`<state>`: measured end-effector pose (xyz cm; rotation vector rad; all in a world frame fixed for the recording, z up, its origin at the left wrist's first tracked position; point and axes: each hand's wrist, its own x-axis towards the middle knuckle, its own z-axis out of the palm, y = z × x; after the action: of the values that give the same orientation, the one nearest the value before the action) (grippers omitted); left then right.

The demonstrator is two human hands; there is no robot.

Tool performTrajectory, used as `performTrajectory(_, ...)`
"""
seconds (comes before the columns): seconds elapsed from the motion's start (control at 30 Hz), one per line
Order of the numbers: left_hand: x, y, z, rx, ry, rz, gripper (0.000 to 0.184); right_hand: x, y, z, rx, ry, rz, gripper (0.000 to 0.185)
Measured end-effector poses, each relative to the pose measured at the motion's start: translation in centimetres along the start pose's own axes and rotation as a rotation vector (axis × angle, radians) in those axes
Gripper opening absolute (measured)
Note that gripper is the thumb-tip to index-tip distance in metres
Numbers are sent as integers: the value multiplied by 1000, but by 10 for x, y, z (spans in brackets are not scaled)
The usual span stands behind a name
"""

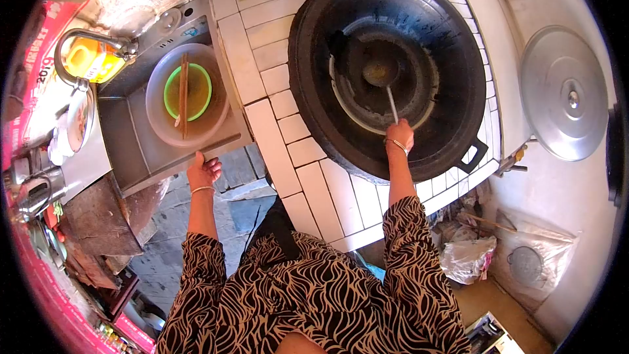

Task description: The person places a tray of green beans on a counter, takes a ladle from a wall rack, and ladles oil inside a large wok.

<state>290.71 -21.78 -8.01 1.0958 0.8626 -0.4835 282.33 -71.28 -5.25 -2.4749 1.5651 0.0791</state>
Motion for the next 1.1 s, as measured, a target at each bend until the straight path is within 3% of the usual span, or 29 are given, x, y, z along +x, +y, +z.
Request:
performTrajectory(0.13, 4, -9, -4, -7, 39, -3, 46, 6, 3, 32, 405, -280, -49, 15)
performTrajectory(0.23, -7, -8, 5, 43, 87, 24, 46, -11, -12, 32, 740, -311, 82, 14)
performTrajectory(0.37, -7, -3, 6, 29, 83, 37, 43, -37, -42, 0, 859, -282, -3, 14)
performTrajectory(0.6, -13, -3, 14, 84, 151, 59, 41, -81, -91, -58, 768, -127, -418, 15)
performTrajectory(0.87, -19, -2, 18, 71, 149, 67, 41, -120, -149, -54, 282, 241, -938, 14)
performTrajectory(0.97, -16, -6, 16, 114, 131, 59, 45, -125, -154, -57, 300, 273, -924, 14)
performTrajectory(1.1, -8, -6, 6, 29, 98, 55, 42, -111, -140, -61, 458, 241, -720, 13)
